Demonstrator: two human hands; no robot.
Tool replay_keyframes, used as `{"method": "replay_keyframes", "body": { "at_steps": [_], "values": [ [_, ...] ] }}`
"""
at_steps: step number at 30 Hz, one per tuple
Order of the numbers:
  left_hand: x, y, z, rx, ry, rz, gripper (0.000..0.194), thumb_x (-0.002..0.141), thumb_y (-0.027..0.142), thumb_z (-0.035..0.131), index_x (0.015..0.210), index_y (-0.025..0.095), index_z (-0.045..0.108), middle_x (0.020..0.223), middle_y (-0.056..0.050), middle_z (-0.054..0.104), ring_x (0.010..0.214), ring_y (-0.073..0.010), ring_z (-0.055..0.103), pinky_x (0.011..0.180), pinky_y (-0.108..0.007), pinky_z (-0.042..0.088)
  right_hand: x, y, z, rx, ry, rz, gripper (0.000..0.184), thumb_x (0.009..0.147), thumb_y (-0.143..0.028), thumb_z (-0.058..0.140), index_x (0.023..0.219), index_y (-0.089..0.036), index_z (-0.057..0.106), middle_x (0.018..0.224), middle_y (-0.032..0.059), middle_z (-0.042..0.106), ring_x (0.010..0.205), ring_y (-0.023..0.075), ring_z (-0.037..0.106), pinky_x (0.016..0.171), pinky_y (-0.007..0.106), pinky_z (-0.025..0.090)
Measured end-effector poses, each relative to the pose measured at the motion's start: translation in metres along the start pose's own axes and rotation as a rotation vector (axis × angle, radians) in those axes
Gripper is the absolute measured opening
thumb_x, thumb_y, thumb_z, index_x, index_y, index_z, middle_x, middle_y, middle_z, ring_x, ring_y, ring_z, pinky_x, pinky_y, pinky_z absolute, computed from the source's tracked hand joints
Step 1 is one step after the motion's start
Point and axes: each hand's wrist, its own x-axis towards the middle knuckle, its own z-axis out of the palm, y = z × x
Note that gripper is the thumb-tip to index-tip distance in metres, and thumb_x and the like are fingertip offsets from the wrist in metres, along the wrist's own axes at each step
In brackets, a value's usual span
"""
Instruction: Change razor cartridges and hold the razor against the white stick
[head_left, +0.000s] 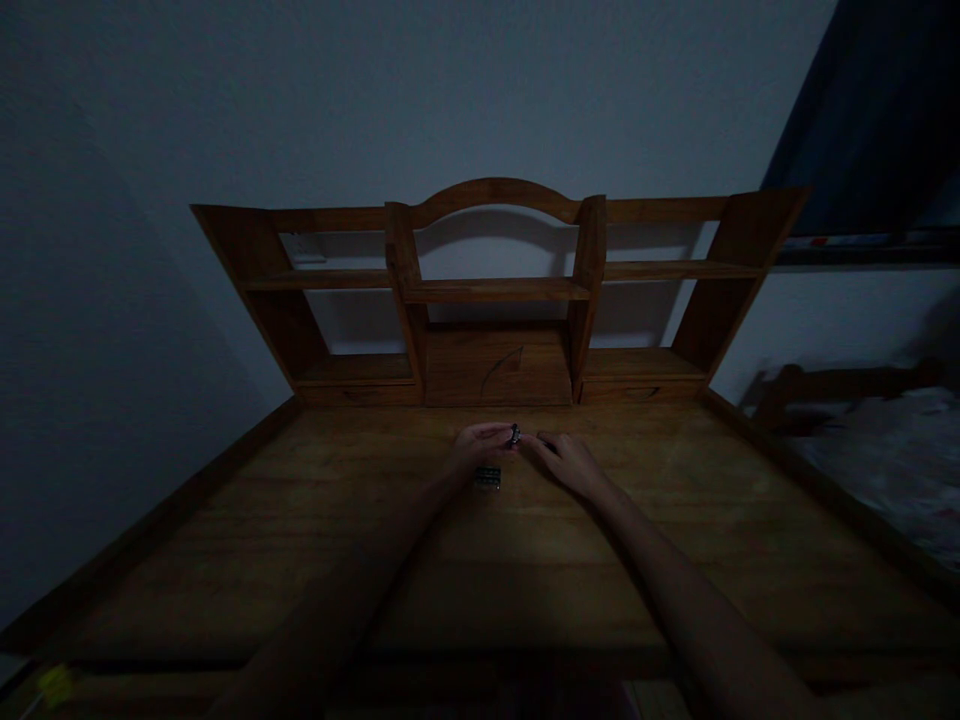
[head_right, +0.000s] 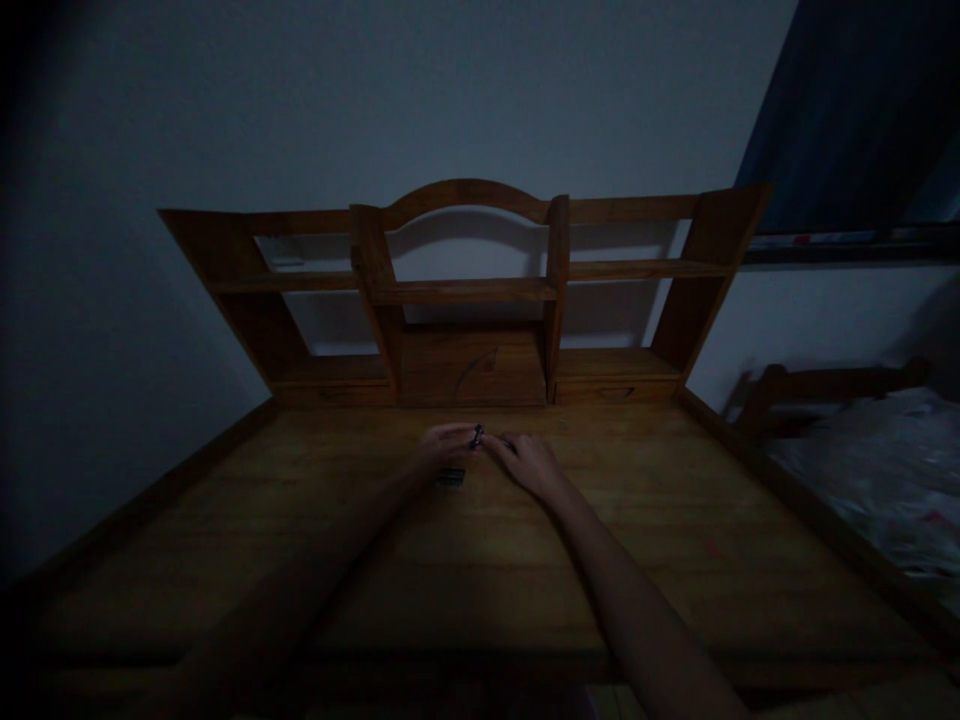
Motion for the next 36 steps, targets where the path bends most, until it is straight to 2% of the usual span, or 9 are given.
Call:
{"method": "replay_keyframes", "body": {
  "at_steps": [4, 11, 17, 25, 30, 36],
  "values": [
    [0.0003, 0.0007, 0.0007, 0.056, 0.006, 0.026, 0.05, 0.057, 0.034, 0.087, 0.098, 0.012, 0.07, 0.094, -0.011, 0.073, 0.078, -0.0178, 0.069, 0.078, -0.032, 0.054, -0.0015, -0.0034, -0.002, 0.001, -0.013, -0.006, 0.056, 0.095, -0.059, 0.034, 0.086, -0.019, 0.073, 0.077, 0.0072, 0.072, 0.07, 0.0199, 0.065, 0.061, 0.025, 0.037],
    [0.0045, 0.0005, -0.0004, 0.076, -0.018, 0.015, 0.052, 0.053, 0.037, 0.088, 0.094, 0.012, 0.067, 0.087, -0.008, 0.071, 0.073, -0.016, 0.067, 0.071, -0.03, 0.055, -0.002, -0.0045, -0.0026, -0.03, -0.04, -0.013, 0.054, 0.097, -0.057, 0.031, 0.1, -0.022, 0.072, 0.091, 0.0059, 0.074, 0.082, 0.0199, 0.068, 0.068, 0.024, 0.04],
    [0.0019, -0.0007, -0.0004, 0.129, -0.06, 0.056, 0.051, 0.062, 0.039, 0.083, 0.103, 0.016, 0.066, 0.091, -0.006, 0.07, 0.076, -0.0159, 0.067, 0.074, -0.031, 0.056, -0.0026, -0.0047, -0.0027, -0.126, -0.041, 0.001, 0.057, 0.096, -0.059, 0.03, 0.091, -0.022, 0.072, 0.085, 0.0066, 0.074, 0.079, 0.0201, 0.068, 0.065, 0.024, 0.038],
    [0.0005, -0.0002, 0.001, 0.146, -0.028, 0.077, 0.049, 0.064, 0.041, 0.081, 0.103, 0.014, 0.068, 0.099, -0.009, 0.071, 0.085, -0.0186, 0.068, 0.084, -0.036, 0.054, -0.0021, -0.0048, -0.0017, -0.173, -0.009, -0.01, 0.059, 0.096, -0.06, 0.027, 0.086, -0.021, 0.07, 0.079, 0.0068, 0.073, 0.074, 0.0198, 0.067, 0.062, 0.024, 0.035],
    [0.0022, -0.0028, -0.0004, 0.17, -0.028, 0.115, 0.051, 0.062, 0.043, 0.082, 0.102, 0.014, 0.069, 0.1, -0.009, 0.072, 0.086, -0.0192, 0.069, 0.085, -0.037, 0.055, -0.0023, -0.0056, -0.0015, -0.176, -0.02, -0.011, 0.056, 0.097, -0.058, 0.028, 0.092, -0.023, 0.071, 0.083, 0.0057, 0.074, 0.077, 0.0199, 0.068, 0.064, 0.025, 0.036],
    [0.0074, -0.0081, -0.0049, 0.171, -0.007, 0.12, 0.051, 0.062, 0.045, 0.081, 0.101, 0.014, 0.071, 0.097, -0.009, 0.074, 0.083, -0.0206, 0.07, 0.082, -0.038, 0.056, -0.0023, -0.006, -0.0005, -0.194, -0.028, 0.029, 0.059, 0.096, -0.061, 0.028, 0.089, -0.021, 0.071, 0.083, 0.0077, 0.074, 0.08, 0.0208, 0.068, 0.064, 0.025, 0.036]
  ]
}}
